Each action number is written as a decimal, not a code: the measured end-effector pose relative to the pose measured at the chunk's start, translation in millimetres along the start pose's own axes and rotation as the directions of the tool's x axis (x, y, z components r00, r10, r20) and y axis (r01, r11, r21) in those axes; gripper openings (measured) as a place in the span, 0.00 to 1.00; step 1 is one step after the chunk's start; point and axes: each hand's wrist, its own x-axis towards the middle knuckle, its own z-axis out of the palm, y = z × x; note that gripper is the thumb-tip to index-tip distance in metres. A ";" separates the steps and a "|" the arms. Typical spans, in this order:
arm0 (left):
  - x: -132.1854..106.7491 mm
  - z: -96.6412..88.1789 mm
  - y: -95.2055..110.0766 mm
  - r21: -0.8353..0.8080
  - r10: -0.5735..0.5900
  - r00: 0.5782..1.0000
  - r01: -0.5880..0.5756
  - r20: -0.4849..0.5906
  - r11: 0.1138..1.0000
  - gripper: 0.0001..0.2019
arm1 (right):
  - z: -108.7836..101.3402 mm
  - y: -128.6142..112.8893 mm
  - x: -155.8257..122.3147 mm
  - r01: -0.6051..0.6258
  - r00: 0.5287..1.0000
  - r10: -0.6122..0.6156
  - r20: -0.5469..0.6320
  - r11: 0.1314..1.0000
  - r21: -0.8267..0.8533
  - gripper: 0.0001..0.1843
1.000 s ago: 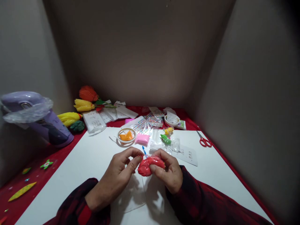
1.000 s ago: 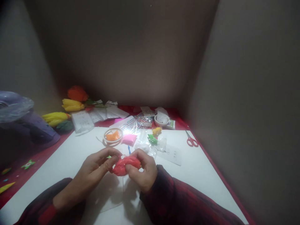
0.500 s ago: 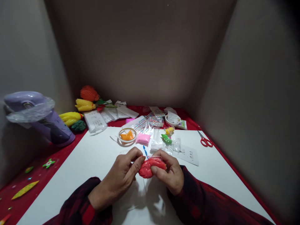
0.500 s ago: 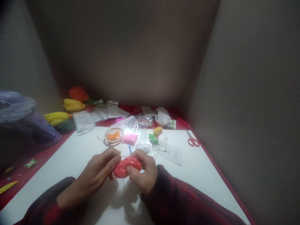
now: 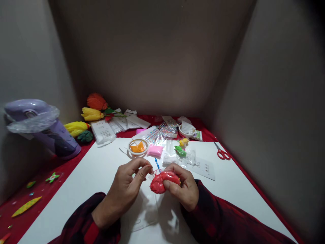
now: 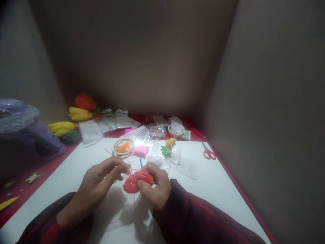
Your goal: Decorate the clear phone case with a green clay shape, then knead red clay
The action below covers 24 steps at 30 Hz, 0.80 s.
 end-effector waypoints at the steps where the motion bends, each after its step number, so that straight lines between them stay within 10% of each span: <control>1: 0.0 -0.2 0.9 0.013 0.011 1.000 -0.011 -0.003 1.000 0.08 | -0.2 -0.1 0.0 0.002 1.000 -0.002 -0.004 1.000 -0.004 0.05; 24: 0.9 5.5 -5.0 0.034 0.024 0.991 -0.028 0.130 0.999 0.10 | 3.4 -5.9 -1.8 0.103 0.993 -0.111 -0.033 0.978 -0.183 0.05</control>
